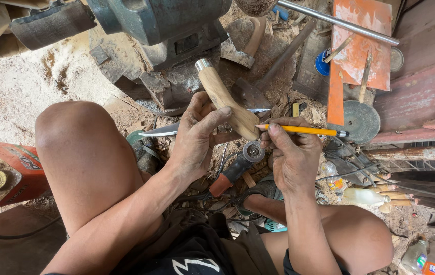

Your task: The person holds a wooden knife handle and uses a pencil to draw lines along its contours. The person rotates the handle to mark different sides, preparing it for further shaping.

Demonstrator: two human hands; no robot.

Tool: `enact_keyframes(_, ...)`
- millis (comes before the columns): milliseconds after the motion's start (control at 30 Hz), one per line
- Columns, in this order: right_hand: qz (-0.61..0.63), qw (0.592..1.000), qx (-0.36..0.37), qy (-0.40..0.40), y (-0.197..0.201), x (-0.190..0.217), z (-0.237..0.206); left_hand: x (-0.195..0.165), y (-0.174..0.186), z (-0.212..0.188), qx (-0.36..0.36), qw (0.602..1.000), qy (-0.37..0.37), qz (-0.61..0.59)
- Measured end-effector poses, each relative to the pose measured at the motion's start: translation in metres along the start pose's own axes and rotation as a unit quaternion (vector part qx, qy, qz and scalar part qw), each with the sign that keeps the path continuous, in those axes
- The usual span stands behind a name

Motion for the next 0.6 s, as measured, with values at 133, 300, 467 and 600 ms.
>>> enact_keyframes(133, 0.015, 1.0, 0.02, 0.012, -0.003, 0.002, 0.0, -0.003, -0.002, -0.001, 0.009, 1.0, -0.012, -0.005)
enact_keyframes(300, 0.006, 0.999, 0.034, 0.022, -0.003, 0.0, 0.0, -0.002, 0.0, 0.0, 0.006, 1.0, -0.008, -0.002)
enact_keyframes(467, 0.082, 0.995, -0.009, 0.053, 0.012, 0.005, 0.005, 0.001, -0.009, -0.002, 0.085, 0.996, 0.005, -0.01)
enact_keyframes(600, 0.093, 0.993, -0.009, 0.069, 0.019, 0.014, 0.006, 0.005, -0.019, -0.004, 0.125, 0.99, 0.044, -0.049)
Point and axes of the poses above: each hand's wrist, its own z-axis towards the middle knuckle, its own y-axis out of the back of the hand, x = y × z, the point moved 7 cm from there along z, towards the middle knuckle, and after that the axes turned 4 degrees about x, right-handed, at the moved point
